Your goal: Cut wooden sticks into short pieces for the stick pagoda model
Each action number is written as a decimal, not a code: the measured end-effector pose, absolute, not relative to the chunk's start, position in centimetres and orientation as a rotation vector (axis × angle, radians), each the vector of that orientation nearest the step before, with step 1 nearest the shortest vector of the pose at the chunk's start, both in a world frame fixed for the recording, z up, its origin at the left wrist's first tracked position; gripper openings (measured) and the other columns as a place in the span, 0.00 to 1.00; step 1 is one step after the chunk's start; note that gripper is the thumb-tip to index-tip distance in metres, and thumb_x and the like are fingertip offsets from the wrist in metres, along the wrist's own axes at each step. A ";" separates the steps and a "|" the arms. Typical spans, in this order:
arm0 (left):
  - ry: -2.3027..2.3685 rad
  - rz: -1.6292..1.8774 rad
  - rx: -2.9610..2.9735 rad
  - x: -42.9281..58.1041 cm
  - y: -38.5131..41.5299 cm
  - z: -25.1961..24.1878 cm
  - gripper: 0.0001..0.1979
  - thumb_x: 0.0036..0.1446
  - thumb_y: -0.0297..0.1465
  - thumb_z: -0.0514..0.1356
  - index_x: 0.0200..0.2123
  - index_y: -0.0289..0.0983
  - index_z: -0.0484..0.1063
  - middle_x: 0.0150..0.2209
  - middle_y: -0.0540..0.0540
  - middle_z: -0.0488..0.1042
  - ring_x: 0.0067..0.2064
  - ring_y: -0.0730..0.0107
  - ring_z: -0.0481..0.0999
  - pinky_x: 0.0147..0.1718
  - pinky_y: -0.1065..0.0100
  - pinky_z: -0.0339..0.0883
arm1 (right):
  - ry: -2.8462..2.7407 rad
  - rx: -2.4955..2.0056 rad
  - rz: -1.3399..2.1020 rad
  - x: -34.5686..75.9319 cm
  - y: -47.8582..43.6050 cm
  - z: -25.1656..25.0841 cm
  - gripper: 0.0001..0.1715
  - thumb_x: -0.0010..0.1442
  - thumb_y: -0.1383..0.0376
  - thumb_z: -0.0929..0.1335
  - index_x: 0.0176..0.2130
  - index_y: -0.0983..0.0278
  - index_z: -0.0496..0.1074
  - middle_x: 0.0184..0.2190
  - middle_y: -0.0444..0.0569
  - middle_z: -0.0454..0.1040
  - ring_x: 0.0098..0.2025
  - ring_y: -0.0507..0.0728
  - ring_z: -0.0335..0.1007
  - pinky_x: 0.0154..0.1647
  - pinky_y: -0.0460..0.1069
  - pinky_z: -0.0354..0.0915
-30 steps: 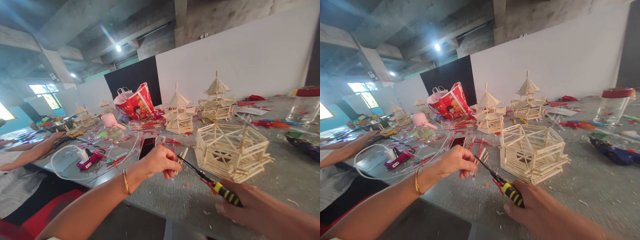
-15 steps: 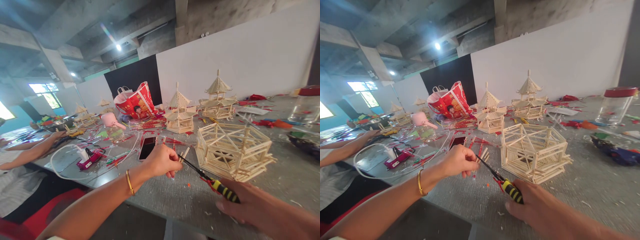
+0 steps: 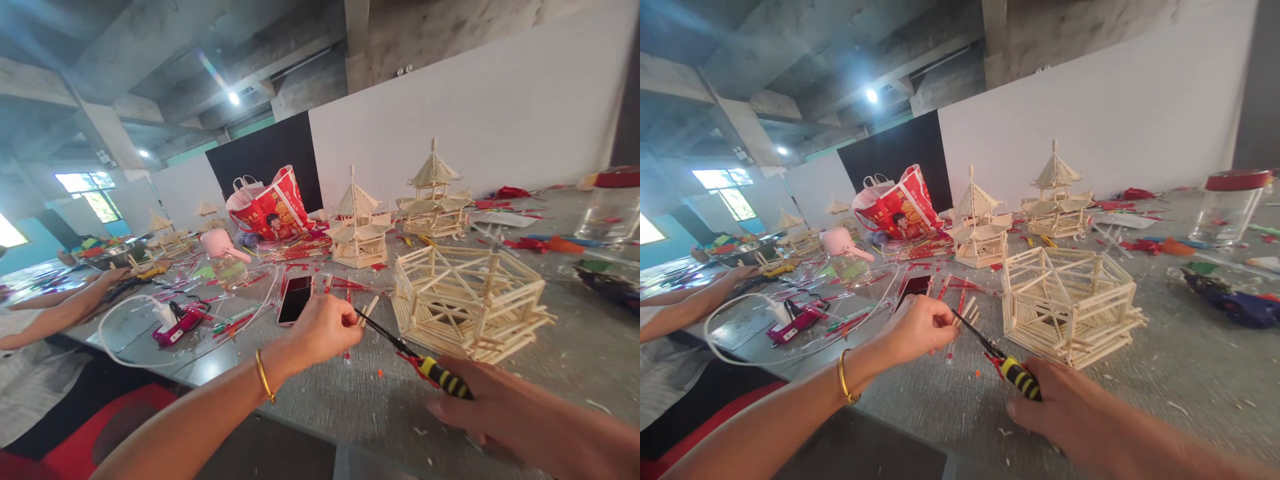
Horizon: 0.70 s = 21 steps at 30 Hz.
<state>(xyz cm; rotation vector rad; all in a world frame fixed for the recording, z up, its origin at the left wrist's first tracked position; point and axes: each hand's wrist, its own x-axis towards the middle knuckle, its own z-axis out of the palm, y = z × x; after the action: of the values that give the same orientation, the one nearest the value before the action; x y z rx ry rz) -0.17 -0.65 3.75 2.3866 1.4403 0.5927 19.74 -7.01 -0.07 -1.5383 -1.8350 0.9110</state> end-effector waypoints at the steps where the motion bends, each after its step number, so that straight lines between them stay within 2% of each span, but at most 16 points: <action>1: 1.437 0.601 2.438 -0.2 -0.6 3.7 0.08 0.44 0.26 0.55 0.16 0.34 0.68 0.14 0.51 0.66 0.18 0.77 0.65 0.19 0.76 0.52 | -1.837 -1.539 0.945 19.8 -6.9 0.0 0.10 0.48 0.60 0.61 0.23 0.64 0.65 0.15 0.44 0.66 0.17 0.50 0.59 0.19 0.44 0.55; 9: 1.483 0.617 2.688 -0.1 -0.2 2.4 0.10 0.46 0.25 0.53 0.17 0.34 0.69 0.18 0.48 0.69 0.20 0.77 0.62 0.21 0.72 0.50 | -1.878 -1.567 1.197 20.7 -4.8 -3.0 0.04 0.47 0.66 0.62 0.26 0.64 0.66 0.14 0.43 0.63 0.17 0.50 0.59 0.16 0.42 0.51; 11: 1.507 0.603 2.692 0.0 -0.2 2.4 0.10 0.46 0.25 0.52 0.18 0.34 0.70 0.18 0.48 0.69 0.20 0.77 0.62 0.22 0.72 0.51 | -1.846 -1.675 1.250 20.5 -4.3 -3.7 0.04 0.46 0.68 0.62 0.27 0.64 0.64 0.10 0.40 0.58 0.13 0.48 0.55 0.13 0.41 0.48; 15: 1.509 0.480 2.655 0.2 0.0 2.5 0.09 0.44 0.24 0.52 0.19 0.33 0.71 0.18 0.48 0.70 0.20 0.77 0.63 0.21 0.72 0.51 | -1.760 -1.827 1.440 20.0 -3.6 -4.1 0.11 0.40 0.73 0.61 0.29 0.64 0.63 0.07 0.35 0.50 0.08 0.46 0.45 0.10 0.40 0.43; 18: 1.481 0.352 2.634 0.2 0.2 2.5 0.09 0.43 0.24 0.52 0.18 0.33 0.71 0.17 0.48 0.70 0.20 0.76 0.65 0.21 0.72 0.51 | -1.682 -1.808 1.699 20.0 -3.5 -3.4 0.07 0.38 0.71 0.60 0.24 0.64 0.60 0.06 0.37 0.50 0.08 0.46 0.45 0.09 0.40 0.44; 21: 1.460 0.281 2.555 0.0 0.6 2.4 0.09 0.42 0.24 0.52 0.17 0.33 0.71 0.16 0.49 0.69 0.21 0.76 0.67 0.22 0.73 0.54 | -1.623 -1.761 1.908 20.1 -3.7 -2.3 0.02 0.36 0.67 0.59 0.18 0.65 0.58 0.07 0.42 0.56 0.08 0.48 0.51 0.09 0.41 0.50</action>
<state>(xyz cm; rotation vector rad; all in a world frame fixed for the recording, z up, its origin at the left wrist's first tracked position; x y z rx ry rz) 0.01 0.63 2.43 2.5555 1.4601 0.2815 20.05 -3.71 -2.28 -1.7613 -1.6231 1.9081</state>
